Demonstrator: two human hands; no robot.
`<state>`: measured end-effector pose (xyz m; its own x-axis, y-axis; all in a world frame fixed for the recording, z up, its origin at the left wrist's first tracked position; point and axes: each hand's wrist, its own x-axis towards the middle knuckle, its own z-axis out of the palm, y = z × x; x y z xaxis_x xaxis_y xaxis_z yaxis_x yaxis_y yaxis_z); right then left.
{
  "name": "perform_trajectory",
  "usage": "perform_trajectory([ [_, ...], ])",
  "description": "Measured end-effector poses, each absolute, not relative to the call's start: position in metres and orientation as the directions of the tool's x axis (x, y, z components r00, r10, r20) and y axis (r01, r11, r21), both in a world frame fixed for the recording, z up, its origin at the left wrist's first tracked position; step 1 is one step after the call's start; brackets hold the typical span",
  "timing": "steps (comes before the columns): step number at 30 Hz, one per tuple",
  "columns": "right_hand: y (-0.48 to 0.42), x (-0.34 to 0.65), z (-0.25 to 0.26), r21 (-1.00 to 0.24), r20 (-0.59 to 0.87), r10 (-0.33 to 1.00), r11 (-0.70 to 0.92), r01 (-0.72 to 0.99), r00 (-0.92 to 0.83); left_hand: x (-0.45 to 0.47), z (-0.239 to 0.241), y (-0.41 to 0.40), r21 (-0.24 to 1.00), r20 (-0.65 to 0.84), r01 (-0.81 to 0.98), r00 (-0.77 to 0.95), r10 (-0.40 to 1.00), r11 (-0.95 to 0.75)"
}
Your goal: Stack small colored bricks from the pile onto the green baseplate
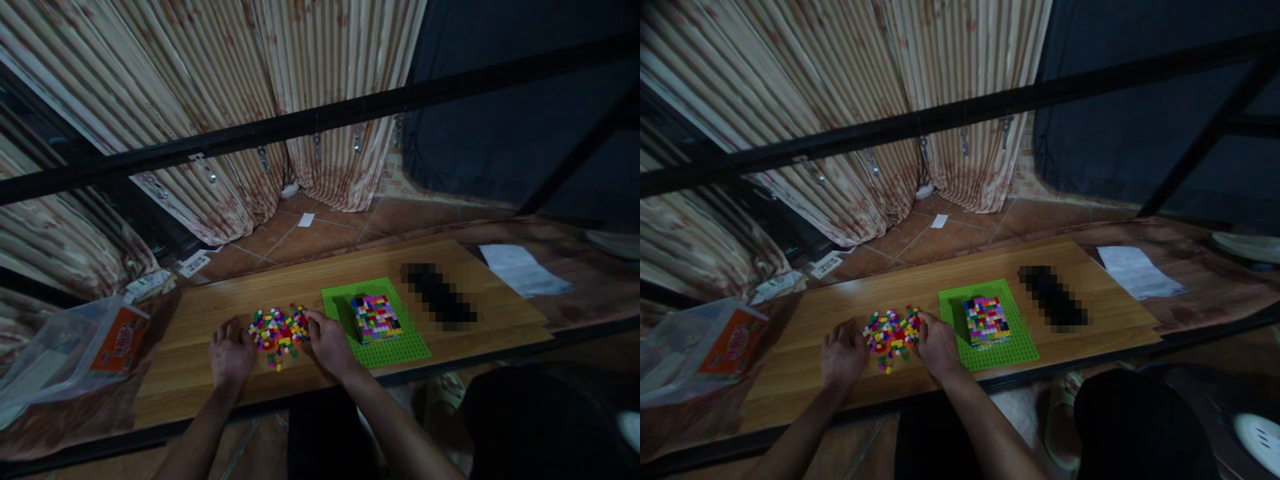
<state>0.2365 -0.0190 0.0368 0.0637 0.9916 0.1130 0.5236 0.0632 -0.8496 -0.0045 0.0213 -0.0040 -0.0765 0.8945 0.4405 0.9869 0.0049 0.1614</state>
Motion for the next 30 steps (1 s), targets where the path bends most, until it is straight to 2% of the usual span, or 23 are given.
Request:
perform_trajectory([
  [11,-0.043,0.264,0.077,-0.9,0.152,0.987,0.116,0.419,0.054,-0.007,-0.004,0.023,0.16,0.434,0.987,-0.062,0.899,-0.009],
  [15,-0.052,0.285,0.08,-0.881,0.209,0.967,0.122,0.458,0.145,-0.007,-0.004,0.023,0.152,0.427,0.988,-0.054,0.903,-0.013],
  [20,-0.055,0.326,0.069,-0.852,0.36,0.882,0.178,0.492,0.304,-0.005,0.0,0.021,0.145,0.433,0.989,-0.06,0.899,-0.004],
  [25,-0.053,0.357,0.058,-0.882,0.316,0.853,0.104,0.459,0.415,-0.004,0.001,0.021,0.179,0.427,0.984,-0.066,0.902,-0.012],
  [30,-0.047,0.36,0.051,-0.885,0.269,0.867,0.051,0.462,0.419,-0.004,0.003,0.021,0.2,0.421,0.98,-0.071,0.904,-0.016],
])
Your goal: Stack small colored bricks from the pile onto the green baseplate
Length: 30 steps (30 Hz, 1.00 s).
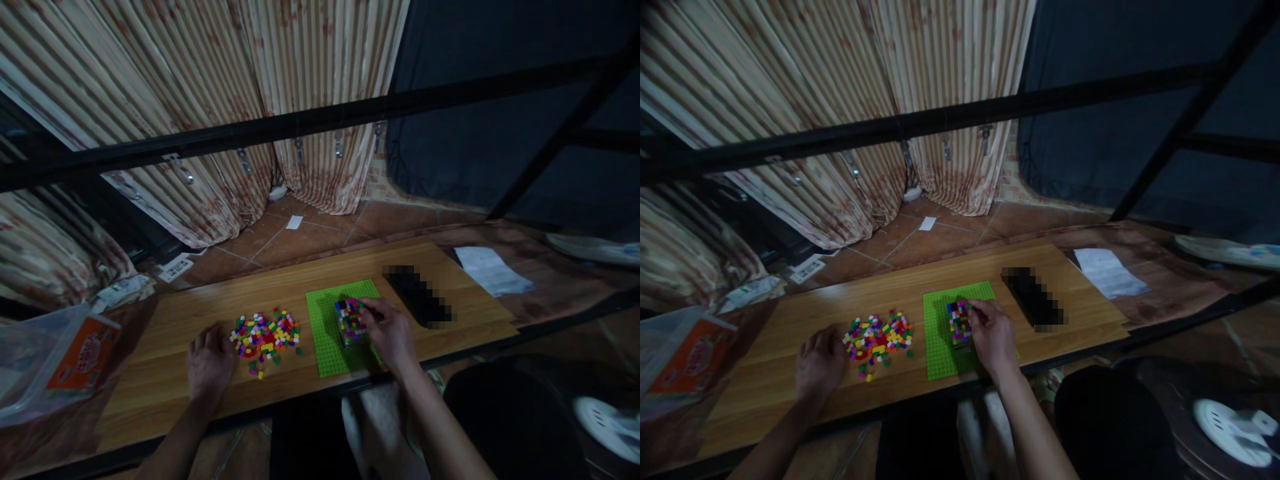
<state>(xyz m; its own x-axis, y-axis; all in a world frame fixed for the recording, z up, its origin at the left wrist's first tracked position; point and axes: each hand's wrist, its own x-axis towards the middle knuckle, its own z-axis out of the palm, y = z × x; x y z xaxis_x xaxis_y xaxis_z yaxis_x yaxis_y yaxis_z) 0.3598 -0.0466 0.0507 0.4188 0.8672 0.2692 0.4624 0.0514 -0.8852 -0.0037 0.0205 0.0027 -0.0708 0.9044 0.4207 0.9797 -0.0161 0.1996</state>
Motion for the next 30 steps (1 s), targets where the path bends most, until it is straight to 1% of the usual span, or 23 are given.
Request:
perform_trajectory([
  [5,-0.041,0.358,0.048,-0.846,0.267,0.875,0.013,0.533,0.403,-0.004,0.002,0.02,0.187,0.409,0.982,-0.079,0.909,0.001],
  [10,-0.039,0.361,0.048,-0.761,0.344,0.886,0.069,0.645,0.311,-0.005,0.002,0.021,0.165,0.407,0.986,-0.067,0.911,-0.001],
  [14,-0.034,0.36,0.043,-0.741,0.376,0.875,0.088,0.666,0.303,-0.004,0.003,0.02,0.158,0.406,0.987,-0.062,0.912,-0.003],
  [17,-0.03,0.362,0.038,-0.76,0.388,0.86,0.095,0.643,0.331,-0.003,0.003,0.019,0.164,0.406,0.986,-0.072,0.911,0.005],
  [20,-0.027,0.365,0.032,-0.805,0.354,0.865,0.089,0.587,0.355,-0.002,0.004,0.019,0.175,0.404,0.984,-0.088,0.911,0.017],
  [22,-0.026,0.367,0.03,-0.849,0.304,0.877,0.073,0.523,0.371,-0.002,0.003,0.019,0.174,0.397,0.984,-0.091,0.913,0.023],
  [26,-0.021,0.369,0.026,-0.96,0.133,0.899,0.011,0.281,0.417,-0.004,0.002,0.019,0.166,0.403,0.986,-0.086,0.911,0.019],
  [28,-0.019,0.369,0.026,-0.989,0.037,0.908,-0.026,0.145,0.418,-0.004,0.001,0.019,0.164,0.406,0.986,-0.081,0.91,0.014],
  [30,-0.017,0.369,0.028,-0.998,-0.032,0.913,-0.055,0.043,0.406,-0.004,0.002,0.019,0.163,0.404,0.986,-0.077,0.911,0.01],
])
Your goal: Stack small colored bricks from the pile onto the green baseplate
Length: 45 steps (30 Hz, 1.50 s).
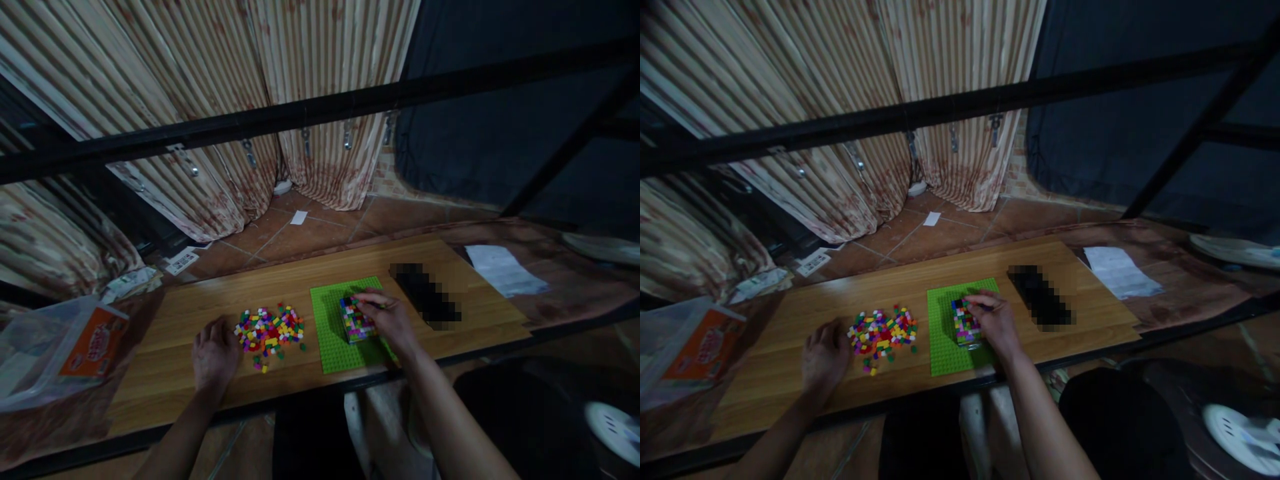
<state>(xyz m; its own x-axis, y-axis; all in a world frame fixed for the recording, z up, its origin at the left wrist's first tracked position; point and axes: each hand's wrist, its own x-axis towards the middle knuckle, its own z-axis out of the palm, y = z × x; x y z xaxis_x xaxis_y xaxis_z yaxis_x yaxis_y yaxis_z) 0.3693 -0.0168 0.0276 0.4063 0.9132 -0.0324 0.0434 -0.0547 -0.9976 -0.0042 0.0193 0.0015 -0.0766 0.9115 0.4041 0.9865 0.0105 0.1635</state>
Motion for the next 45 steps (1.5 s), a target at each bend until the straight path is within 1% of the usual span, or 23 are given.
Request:
perform_trajectory([
  [2,-0.016,0.369,0.031,-0.997,-0.074,0.918,-0.072,-0.019,0.39,-0.004,0.002,0.019,0.17,0.405,0.985,-0.074,0.911,0.004],
  [6,-0.014,0.368,0.042,-0.989,-0.144,0.931,-0.121,-0.089,0.335,-0.003,0.002,0.019,0.199,0.416,0.98,-0.082,0.906,-0.003],
  [11,-0.012,0.369,0.05,-0.974,-0.217,0.929,-0.186,-0.127,0.299,-0.002,0.003,0.019,0.207,0.41,0.978,-0.104,0.906,0.018],
  [16,-0.007,0.371,0.054,-0.951,-0.292,0.917,-0.25,-0.181,0.27,-0.001,0.003,0.018,0.195,0.411,0.981,-0.087,0.908,0.005],
  [21,-0.003,0.371,0.06,-0.92,-0.379,0.894,-0.338,-0.197,0.238,-0.001,0.003,0.018,0.175,0.399,0.985,-0.076,0.914,0.006],
  [26,-0.003,0.371,0.063,-0.917,-0.39,0.894,-0.356,-0.181,0.219,0.0,0.004,0.018,0.181,0.395,0.983,-0.087,0.914,0.015],
  [28,-0.005,0.373,0.06,-0.926,-0.366,0.907,-0.333,-0.176,0.208,0.001,0.004,0.018,0.19,0.397,0.982,-0.095,0.913,0.019],
  [30,-0.008,0.375,0.054,-0.95,-0.303,0.922,-0.275,-0.145,0.24,0.002,0.004,0.018,0.196,0.4,0.98,-0.104,0.911,0.026],
  [32,-0.012,0.377,0.049,-0.978,-0.209,0.915,-0.189,-0.092,0.346,0.002,0.003,0.018,0.201,0.404,0.979,-0.11,0.908,0.029],
  [35,-0.024,0.376,0.047,-0.997,-0.067,0.848,-0.082,0.006,0.525,0.002,0.002,0.018,0.213,0.409,0.977,-0.114,0.906,0.027],
  [37,-0.036,0.369,0.05,-0.996,0.025,0.826,-0.029,0.086,0.563,0.003,0.001,0.017,0.224,0.403,0.974,-0.118,0.908,0.028],
  [39,-0.048,0.355,0.057,-0.98,0.13,0.846,0.032,0.194,0.517,0.003,0.0,0.017,0.233,0.401,0.972,-0.123,0.908,0.029],
  [40,-0.055,0.346,0.059,-0.964,0.181,0.872,0.065,0.258,0.455,0.003,0.0,0.017,0.235,0.403,0.972,-0.123,0.907,0.028],
  [42,-0.065,0.323,0.062,-0.912,0.25,0.931,0.135,0.387,0.266,0.003,0.0,0.017,0.23,0.411,0.973,-0.122,0.904,0.027],
  [43,-0.069,0.31,0.062,-0.882,0.264,0.949,0.166,0.441,0.171,0.003,0.001,0.016,0.226,0.414,0.974,-0.12,0.903,0.025],
  [45,-0.074,0.286,0.057,-0.821,0.247,0.968,0.186,0.54,0.043,0.004,0.001,0.016,0.223,0.414,0.974,-0.118,0.903,0.025],
])
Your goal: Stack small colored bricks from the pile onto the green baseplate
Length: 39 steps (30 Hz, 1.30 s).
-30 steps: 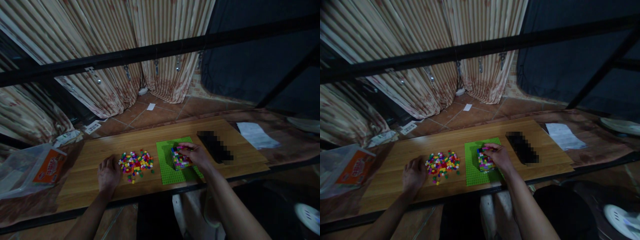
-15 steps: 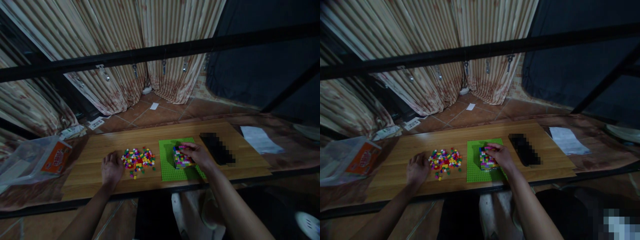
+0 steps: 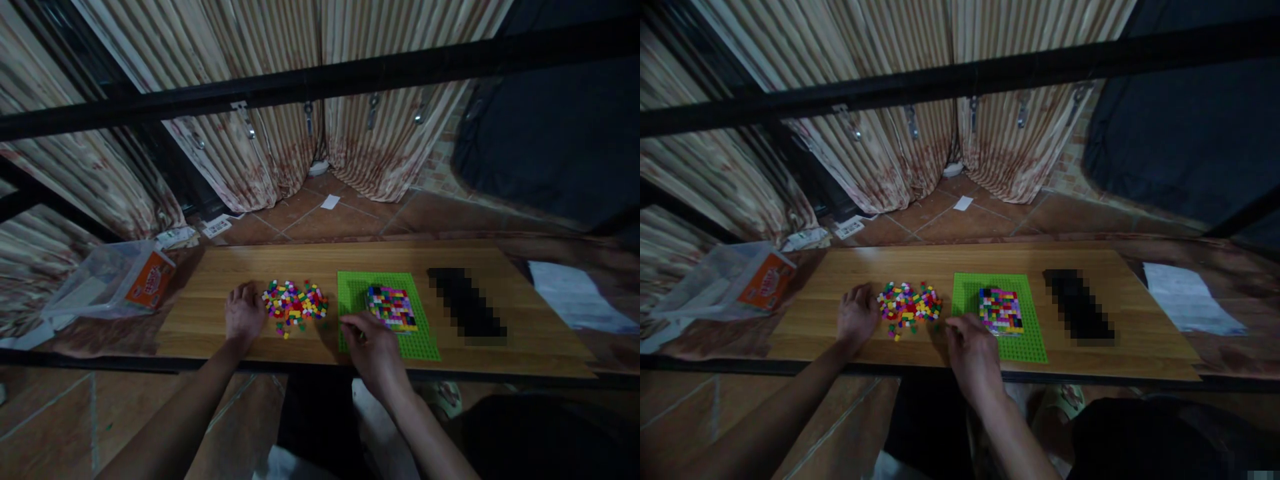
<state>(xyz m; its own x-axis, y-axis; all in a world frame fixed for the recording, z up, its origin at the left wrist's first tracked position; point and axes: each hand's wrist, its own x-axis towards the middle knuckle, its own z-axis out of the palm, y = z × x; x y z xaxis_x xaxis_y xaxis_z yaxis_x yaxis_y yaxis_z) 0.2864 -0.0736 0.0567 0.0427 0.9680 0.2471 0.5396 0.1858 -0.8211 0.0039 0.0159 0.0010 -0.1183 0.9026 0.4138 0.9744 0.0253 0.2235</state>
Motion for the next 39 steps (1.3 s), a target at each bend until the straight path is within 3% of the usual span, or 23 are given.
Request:
perform_trajectory([
  [5,-0.069,0.252,0.038,-0.656,0.143,0.988,0.137,0.743,-0.056,0.005,0.001,0.015,0.218,0.406,0.975,-0.126,0.905,0.038],
  [12,-0.057,0.243,0.035,-0.513,0.027,0.998,0.062,0.856,-0.056,0.005,0.001,0.015,0.221,0.417,0.975,-0.124,0.9,0.032],
  [15,-0.058,0.243,0.034,-0.54,0.061,0.996,0.084,0.838,-0.061,0.004,0.0,0.015,0.226,0.426,0.974,-0.113,0.898,0.015],
  [19,-0.065,0.254,0.034,-0.67,0.172,0.984,0.153,0.726,-0.048,0.002,-0.002,0.017,0.241,0.428,0.971,-0.108,0.897,0.002],
  [24,-0.071,0.294,0.049,-0.782,0.265,0.96,0.161,0.603,0.087,0.003,0.0,0.018,0.239,0.415,0.971,-0.118,0.902,0.017],
  [30,-0.054,0.353,0.059,-0.792,0.322,0.894,0.074,0.606,0.311,0.004,0.002,0.016,0.225,0.41,0.974,-0.113,0.905,0.02],
  [34,-0.043,0.371,0.056,-0.741,0.337,0.884,0.036,0.67,0.325,0.003,0.001,0.016,0.223,0.426,0.975,-0.115,0.897,0.019],
  [39,-0.035,0.374,0.048,-0.733,0.372,0.891,0.11,0.672,0.261,0.003,0.001,0.016,0.212,0.436,0.977,-0.107,0.893,0.013],
])
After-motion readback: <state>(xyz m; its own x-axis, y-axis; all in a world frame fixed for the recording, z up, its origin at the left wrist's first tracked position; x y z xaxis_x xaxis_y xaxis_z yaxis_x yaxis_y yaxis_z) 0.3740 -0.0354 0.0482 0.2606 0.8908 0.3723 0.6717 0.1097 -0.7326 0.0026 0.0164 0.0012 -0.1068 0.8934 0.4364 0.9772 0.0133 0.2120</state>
